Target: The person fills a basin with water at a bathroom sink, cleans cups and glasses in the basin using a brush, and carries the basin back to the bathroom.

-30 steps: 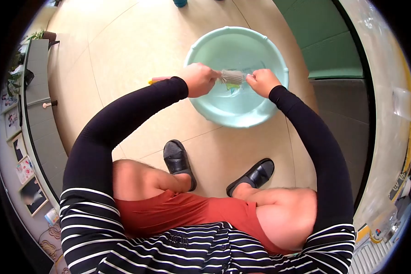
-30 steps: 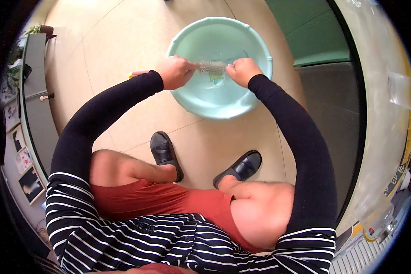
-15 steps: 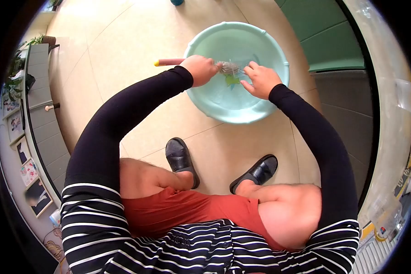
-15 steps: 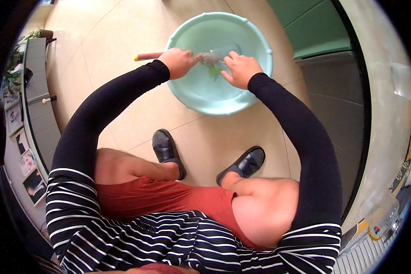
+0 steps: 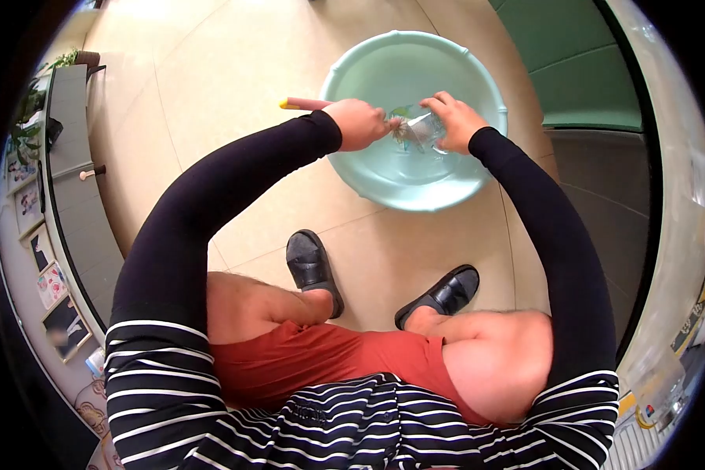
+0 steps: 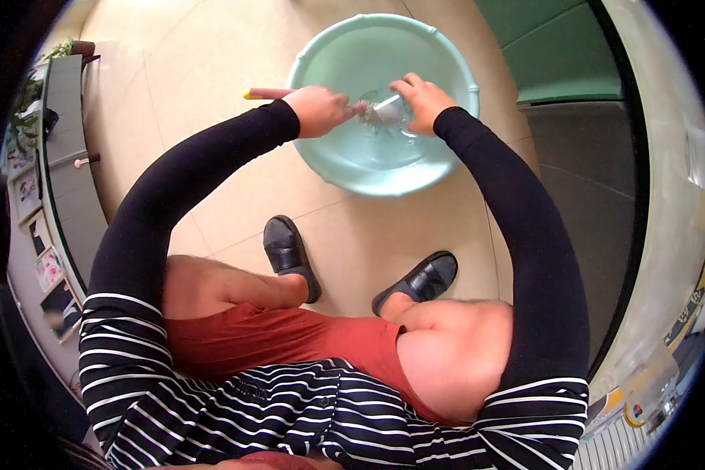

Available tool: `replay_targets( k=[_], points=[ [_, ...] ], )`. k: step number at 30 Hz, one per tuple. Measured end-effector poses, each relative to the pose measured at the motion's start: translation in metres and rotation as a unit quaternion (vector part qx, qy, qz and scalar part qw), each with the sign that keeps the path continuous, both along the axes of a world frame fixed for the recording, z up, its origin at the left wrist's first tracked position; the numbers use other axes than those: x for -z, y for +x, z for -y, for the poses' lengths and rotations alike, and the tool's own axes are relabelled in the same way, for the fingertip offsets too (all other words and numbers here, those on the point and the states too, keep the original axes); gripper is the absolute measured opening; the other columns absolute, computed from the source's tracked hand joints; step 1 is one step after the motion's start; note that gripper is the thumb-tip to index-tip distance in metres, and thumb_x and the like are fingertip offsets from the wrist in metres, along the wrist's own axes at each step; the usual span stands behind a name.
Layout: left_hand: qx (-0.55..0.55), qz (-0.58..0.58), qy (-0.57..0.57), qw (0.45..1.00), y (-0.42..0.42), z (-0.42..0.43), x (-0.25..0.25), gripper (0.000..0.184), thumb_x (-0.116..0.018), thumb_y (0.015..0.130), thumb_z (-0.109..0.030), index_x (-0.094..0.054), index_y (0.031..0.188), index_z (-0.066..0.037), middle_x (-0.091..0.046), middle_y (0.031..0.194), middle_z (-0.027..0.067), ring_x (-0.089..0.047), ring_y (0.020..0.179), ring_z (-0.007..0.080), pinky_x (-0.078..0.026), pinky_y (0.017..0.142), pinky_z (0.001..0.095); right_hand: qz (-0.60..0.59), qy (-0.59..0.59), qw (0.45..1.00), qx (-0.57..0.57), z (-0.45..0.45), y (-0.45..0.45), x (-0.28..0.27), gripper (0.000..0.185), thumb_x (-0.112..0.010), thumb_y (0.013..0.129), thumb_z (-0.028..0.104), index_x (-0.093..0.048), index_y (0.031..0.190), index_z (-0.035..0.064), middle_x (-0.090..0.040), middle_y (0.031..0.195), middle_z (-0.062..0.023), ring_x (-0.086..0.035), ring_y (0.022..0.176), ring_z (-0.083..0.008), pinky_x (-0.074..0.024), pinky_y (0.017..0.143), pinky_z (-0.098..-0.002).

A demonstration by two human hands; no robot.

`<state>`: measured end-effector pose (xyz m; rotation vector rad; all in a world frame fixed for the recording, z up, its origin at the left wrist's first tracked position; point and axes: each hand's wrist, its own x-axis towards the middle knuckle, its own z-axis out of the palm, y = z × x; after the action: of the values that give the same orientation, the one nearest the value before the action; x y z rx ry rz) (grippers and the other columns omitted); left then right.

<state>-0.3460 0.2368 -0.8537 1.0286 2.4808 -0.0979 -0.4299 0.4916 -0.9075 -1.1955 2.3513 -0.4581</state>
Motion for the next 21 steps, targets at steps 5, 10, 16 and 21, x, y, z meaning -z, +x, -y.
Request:
replay_targets(
  k=[5,10,16,21],
  points=[
    [-0.231,0.002,0.078,0.970,-0.001,-0.011,0.013,0.049,-0.050,0.089,-0.008,-0.051,0.138,-0.010,-0.065,0.089,0.0175,-0.067,0.077,0.0343,-0.055,0.069,0.0435,0.037,0.032,0.989,0.140,0.013,-0.004,0.000,0.073,-0.083,0.062,0.024,-0.053,0.127,0.0110,-0.056,0.120,-0.0157,-0.060,0.109,-0.0343,-0.0509,0.093,-0.0429],
    [-0.193,0.071,0.146,0.968,0.002,-0.020,0.013,0.037,-0.051,0.089,-0.009,-0.063,0.124,-0.013,-0.068,0.084,0.0181,-0.067,0.073,0.0358,-0.053,0.069,0.0483,0.029,-0.023,0.997,0.062,0.000,-0.006,0.004,0.069,-0.082,0.060,0.023,-0.056,0.123,0.0107,-0.057,0.119,-0.0138,-0.060,0.108,-0.0337,-0.0504,0.094,-0.0421],
    [-0.223,0.004,0.112,0.968,-0.018,-0.022,0.008,0.032,-0.053,0.085,-0.007,-0.065,0.115,-0.009,-0.068,0.082,0.0185,-0.067,0.073,0.0357,-0.055,0.067,0.0465,0.035,-0.073,0.987,0.142,0.003,-0.003,0.015,0.072,-0.082,0.061,0.022,-0.053,0.126,0.0116,-0.057,0.120,-0.0132,-0.058,0.111,-0.0336,-0.0496,0.095,-0.0425],
    [-0.245,0.064,0.157,0.955,-0.006,-0.018,0.017,0.022,-0.052,0.087,-0.009,-0.069,0.102,-0.007,-0.067,0.079,0.0201,-0.066,0.073,0.0374,-0.053,0.069,0.0457,0.032,-0.018,0.988,0.149,0.011,-0.003,0.011,0.072,-0.082,0.061,0.022,-0.052,0.126,0.0097,-0.056,0.120,-0.0150,-0.056,0.112,-0.0350,-0.0483,0.096,-0.0421]
  ],
)
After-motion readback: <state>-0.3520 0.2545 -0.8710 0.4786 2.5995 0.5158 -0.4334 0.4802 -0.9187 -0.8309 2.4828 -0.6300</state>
